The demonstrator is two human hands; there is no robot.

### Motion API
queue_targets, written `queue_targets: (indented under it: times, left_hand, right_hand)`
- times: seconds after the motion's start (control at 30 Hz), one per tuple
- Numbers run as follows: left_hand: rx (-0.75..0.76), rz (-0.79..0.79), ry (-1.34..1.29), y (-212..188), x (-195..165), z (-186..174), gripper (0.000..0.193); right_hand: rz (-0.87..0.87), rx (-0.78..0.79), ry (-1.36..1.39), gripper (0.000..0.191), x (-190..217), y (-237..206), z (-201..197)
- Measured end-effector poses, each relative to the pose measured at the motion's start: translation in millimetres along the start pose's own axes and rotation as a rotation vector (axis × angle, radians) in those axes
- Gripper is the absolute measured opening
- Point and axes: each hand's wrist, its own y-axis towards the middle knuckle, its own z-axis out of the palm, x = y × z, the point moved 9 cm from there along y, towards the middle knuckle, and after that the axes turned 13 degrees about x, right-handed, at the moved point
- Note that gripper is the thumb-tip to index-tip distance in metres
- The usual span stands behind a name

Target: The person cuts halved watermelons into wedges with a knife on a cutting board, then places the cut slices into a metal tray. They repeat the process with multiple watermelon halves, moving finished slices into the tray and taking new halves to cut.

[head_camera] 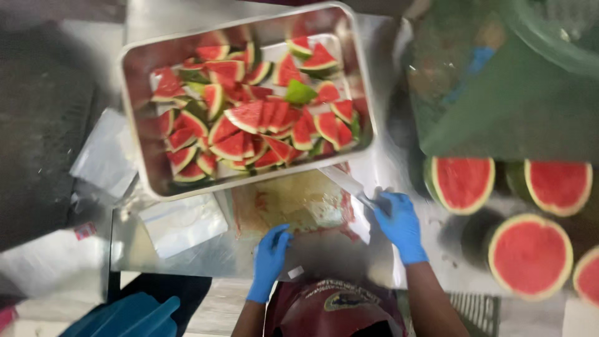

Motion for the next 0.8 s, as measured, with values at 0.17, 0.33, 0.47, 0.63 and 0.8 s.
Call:
queue_targets:
  times: [0.17,0.33,0.47,0.63,0.8]
  left_hand:
    - [-0.074,0.446,0.71,6.5,-60.5,42.2,0.066]
    - [-0.033,0.284,1.098,49.6,-41.0,62.5,0.091]
    - [0.003,0.259,1.196,61.5,-18.2,72.7,0.092]
    - [-0.347,0.33,0.733,40.7,-18.9,-9.9,0.071]
    - [-0.66,0.067,0.527,13.4,-1.7,-104.0,0.066]
  right_hand:
    - [0.053,-0.042,-0.062,0.038,-27.7,-32.5,26.5]
    - [0.132,0.029,0.112,0.042,-39.9,-56.7,26.7]
    - [0.215,0.108,0.164,0.042,-51.6,-88.7,19.4]
    - [-0.115,0.097,0.279,0.044,-24.3,-94.1,27.0]
    - [-0.251,0.177,0.212,0.06,14.8,-59.2,72.9]
